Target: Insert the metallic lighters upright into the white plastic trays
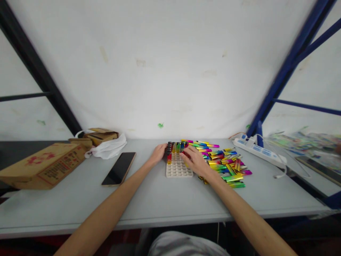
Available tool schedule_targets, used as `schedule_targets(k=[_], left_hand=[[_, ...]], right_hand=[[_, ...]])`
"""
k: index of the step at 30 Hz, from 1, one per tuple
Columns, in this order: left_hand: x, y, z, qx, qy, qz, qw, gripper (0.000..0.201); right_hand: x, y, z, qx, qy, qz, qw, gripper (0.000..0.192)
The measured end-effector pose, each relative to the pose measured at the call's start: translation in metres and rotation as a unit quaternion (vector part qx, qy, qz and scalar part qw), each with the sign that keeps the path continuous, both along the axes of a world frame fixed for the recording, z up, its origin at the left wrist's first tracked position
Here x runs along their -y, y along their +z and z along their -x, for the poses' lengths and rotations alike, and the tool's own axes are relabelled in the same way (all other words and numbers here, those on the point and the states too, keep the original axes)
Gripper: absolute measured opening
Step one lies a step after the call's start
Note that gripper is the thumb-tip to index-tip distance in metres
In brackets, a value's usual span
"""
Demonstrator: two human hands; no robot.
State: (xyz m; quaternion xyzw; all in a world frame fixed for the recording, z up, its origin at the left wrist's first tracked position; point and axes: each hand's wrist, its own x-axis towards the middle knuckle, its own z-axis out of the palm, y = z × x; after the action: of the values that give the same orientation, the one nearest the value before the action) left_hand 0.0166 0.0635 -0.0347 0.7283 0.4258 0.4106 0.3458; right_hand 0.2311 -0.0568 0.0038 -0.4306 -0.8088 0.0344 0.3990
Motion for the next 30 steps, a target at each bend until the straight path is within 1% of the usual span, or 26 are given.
schedule_targets(k=[1,3,5,7,9,14,19,22,26,28,30], left_hand=[[0.0,0.0,0.0,0.001,0.0,0.001,1.0,0.051],[0.0,-0.001,0.0,0.002,0.0,0.003,1.0,0.052],[0.0,-0.001,0.0,0.003,0.002,0.005,1.0,0.052],[0.0,0.0,0.0,0.002,0.003,0.003,1.0,0.051],[0.001,0.0,0.0,0.001,0.003,0.002,1.0,0.051],[0.001,0.001,0.0,0.0,0.007,0.004,1.0,0.051],[0.001,0.002,0.0,-0.004,0.008,-0.001,1.0,0.049],[0.001,0.003,0.0,-0.004,0.008,0.0,1.0,0.047],[0.001,0.004,0.001,-0.001,0.002,0.003,1.0,0.047],[0.002,0.005,0.001,0.002,-0.001,0.005,1.0,0.049],[0.003,0.006,0.001,0.003,-0.002,0.007,1.0,0.05]], right_hand=[[0.001,0.0,0.002,0.007,0.007,0.009,1.0,0.042],[0.003,-0.001,0.006,-0.002,0.015,0.05,0.999,0.044],[0.004,-0.002,0.011,-0.028,0.029,0.09,0.995,0.042],[0.003,-0.005,0.014,-0.039,0.044,0.103,0.993,0.038],[0.001,-0.009,0.016,-0.032,0.058,0.101,0.993,0.035],[-0.006,-0.016,0.018,0.001,0.059,0.081,0.995,0.034],[-0.006,-0.013,0.024,0.043,0.066,0.075,0.994,0.026],[-0.004,-0.009,0.03,0.09,0.044,0.074,0.992,0.023],[0.0,-0.005,0.038,0.17,-0.017,0.05,0.984,0.027],[0.001,-0.005,0.04,0.194,-0.024,0.04,0.98,0.028],[0.002,-0.003,0.039,0.194,-0.015,0.035,0.98,0.03]])
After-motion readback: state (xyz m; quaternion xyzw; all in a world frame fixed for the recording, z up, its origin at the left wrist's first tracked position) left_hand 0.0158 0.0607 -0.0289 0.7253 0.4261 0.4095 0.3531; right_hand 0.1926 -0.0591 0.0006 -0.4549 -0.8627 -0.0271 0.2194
